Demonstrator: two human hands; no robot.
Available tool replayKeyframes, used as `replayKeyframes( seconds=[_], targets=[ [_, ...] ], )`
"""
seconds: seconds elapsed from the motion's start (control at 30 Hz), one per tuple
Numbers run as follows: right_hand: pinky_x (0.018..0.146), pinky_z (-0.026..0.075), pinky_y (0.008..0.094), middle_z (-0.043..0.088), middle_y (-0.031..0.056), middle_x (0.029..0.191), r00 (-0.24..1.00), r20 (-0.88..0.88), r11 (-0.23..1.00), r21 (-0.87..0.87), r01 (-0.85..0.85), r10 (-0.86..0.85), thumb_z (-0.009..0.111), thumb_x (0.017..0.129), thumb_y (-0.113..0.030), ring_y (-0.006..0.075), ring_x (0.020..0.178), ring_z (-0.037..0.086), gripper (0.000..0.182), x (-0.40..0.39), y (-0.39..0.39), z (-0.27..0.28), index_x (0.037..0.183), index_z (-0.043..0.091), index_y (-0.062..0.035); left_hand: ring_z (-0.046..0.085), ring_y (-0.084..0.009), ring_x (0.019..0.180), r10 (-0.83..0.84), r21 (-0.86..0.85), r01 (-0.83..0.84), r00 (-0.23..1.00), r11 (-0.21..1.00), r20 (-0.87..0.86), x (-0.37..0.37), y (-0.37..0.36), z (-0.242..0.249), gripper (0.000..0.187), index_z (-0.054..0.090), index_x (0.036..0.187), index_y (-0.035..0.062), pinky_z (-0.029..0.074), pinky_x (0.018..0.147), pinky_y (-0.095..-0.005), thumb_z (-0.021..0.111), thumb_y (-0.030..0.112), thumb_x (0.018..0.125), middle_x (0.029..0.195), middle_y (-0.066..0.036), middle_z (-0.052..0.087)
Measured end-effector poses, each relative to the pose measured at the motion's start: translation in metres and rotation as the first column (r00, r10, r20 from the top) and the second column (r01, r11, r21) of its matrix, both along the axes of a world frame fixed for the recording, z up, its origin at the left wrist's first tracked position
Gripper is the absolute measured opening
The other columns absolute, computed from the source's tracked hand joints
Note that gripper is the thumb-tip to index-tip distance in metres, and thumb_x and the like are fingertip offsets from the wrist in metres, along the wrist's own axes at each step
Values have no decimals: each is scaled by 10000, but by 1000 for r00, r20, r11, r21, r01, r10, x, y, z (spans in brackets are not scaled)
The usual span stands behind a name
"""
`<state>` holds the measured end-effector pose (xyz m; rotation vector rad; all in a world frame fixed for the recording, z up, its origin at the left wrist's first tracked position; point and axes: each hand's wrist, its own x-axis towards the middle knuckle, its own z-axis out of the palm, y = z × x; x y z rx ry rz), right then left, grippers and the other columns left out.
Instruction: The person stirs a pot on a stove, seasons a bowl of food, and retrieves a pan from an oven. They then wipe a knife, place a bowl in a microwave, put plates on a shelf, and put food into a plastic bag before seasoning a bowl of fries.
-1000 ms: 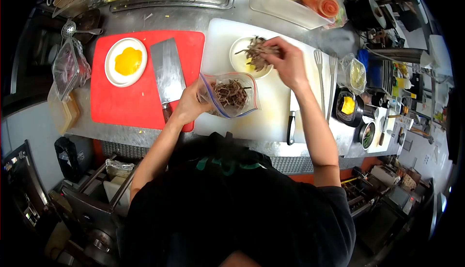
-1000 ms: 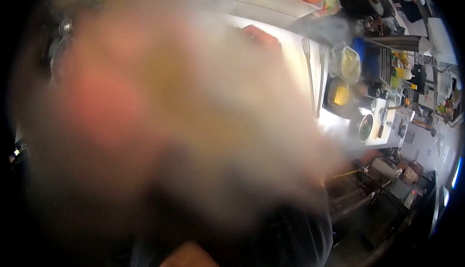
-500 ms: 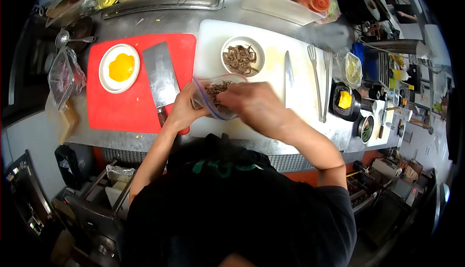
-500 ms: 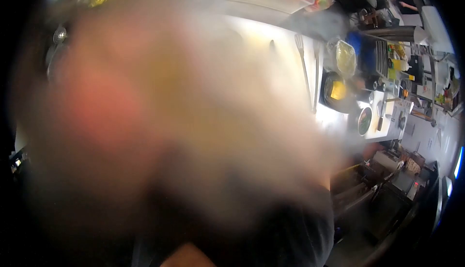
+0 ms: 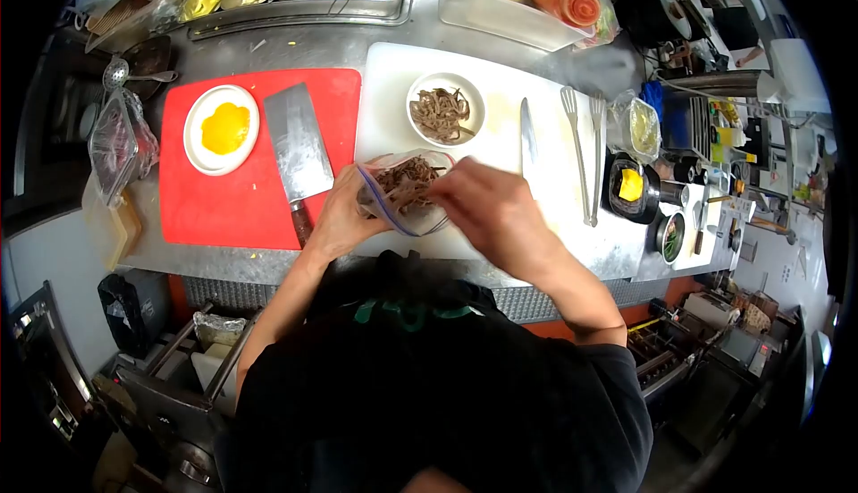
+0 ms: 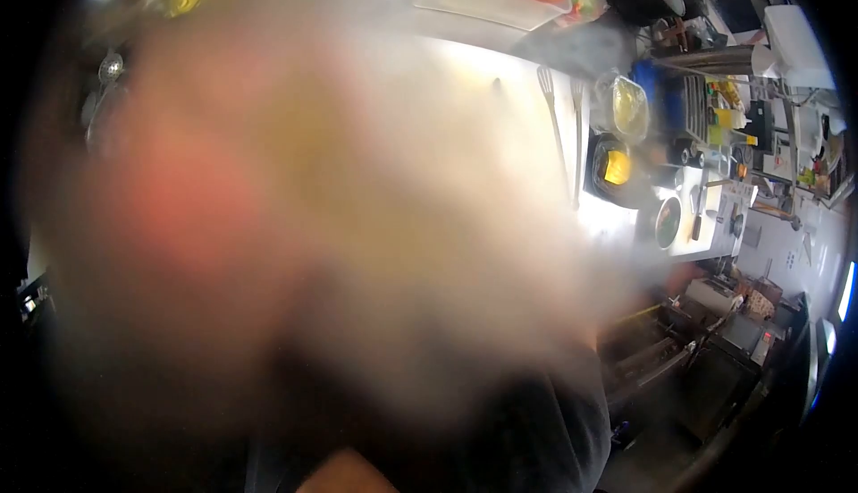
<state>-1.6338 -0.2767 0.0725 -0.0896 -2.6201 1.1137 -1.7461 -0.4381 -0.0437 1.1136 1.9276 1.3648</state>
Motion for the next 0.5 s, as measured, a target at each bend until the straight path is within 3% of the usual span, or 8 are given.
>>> replayKeyframes(
  seconds=[0.07, 0.17, 0.27, 0.37, 0.43, 0.47, 0.5],
  targets=[
    [506, 453, 280, 585, 87, 727, 984, 112, 990, 43, 137, -141, 649, 748, 19, 191, 573, 579, 94, 6, 13, 11, 831, 617, -12, 499, -294, 1070, 15, -34, -15, 1000, 999, 20, 0, 1, 0, 689, 525, 1151, 15, 410, 916, -363, 828, 126, 542, 1134, -128, 549],
    [484, 426, 251, 597, 58, 683, 945, 52, 933, 186, 308, -322, 651, 760, 2, 133, 553, 566, 55, -2, 28, 23, 804, 620, -9, 514, -283, 1068, 21, -46, -16, 995, 999, 97, -2, 3, -1, 694, 521, 1167, 23, 422, 912, -357, 825, 115, 550, 1147, -122, 548],
    [497, 443, 258, 620, 73, 720, 907, 61, 905, 121, 408, -417, 648, 773, -11, 152, 557, 575, 46, -14, 44, -5, 806, 616, -7, 524, -270, 1070, 26, -60, -19, 993, 998, 118, -2, 4, 4, 703, 516, 1182, 28, 429, 914, -353, 823, 108, 555, 1149, -115, 549],
    [556, 477, 317, 633, 117, 783, 935, 54, 929, 142, 340, -351, 657, 765, -28, 216, 648, 622, 96, -23, 67, -70, 851, 619, -9, 522, -262, 1084, 34, -70, -20, 980, 997, 194, -2, 5, 9, 722, 514, 1195, 43, 432, 919, -352, 825, 103, 547, 1147, -111, 550],
    [646, 489, 370, 627, 139, 844, 905, 259, 901, 368, 230, -336, 678, 746, -64, 287, 707, 625, 275, -21, 73, -90, 1011, 605, -44, 525, -253, 1083, 16, -8, -14, 959, 1000, 282, -4, 4, 10, 732, 513, 1203, 63, 439, 908, -344, 829, 97, 544, 1160, -109, 549],
    [668, 488, 382, 625, 142, 858, 871, 319, 868, 453, 205, -373, 689, 736, -80, 304, 720, 624, 352, -20, 72, -88, 1074, 591, -59, 525, -253, 1083, 16, -13, -12, 959, 1000, 284, -8, 4, 12, 732, 513, 1203, 63, 439, 908, -344, 829, 97, 544, 1160, -109, 549],
    [668, 488, 382, 625, 142, 858, 873, 322, 870, 452, 199, -367, 689, 736, -80, 304, 720, 624, 352, -15, 76, -82, 1074, 591, -59, 532, -242, 1072, -26, -1, 26, 988, 1000, 154, -13, 6, 15, 674, 545, 1155, 65, 447, 889, -342, 832, 97, 547, 1181, -111, 541]
  ],
)
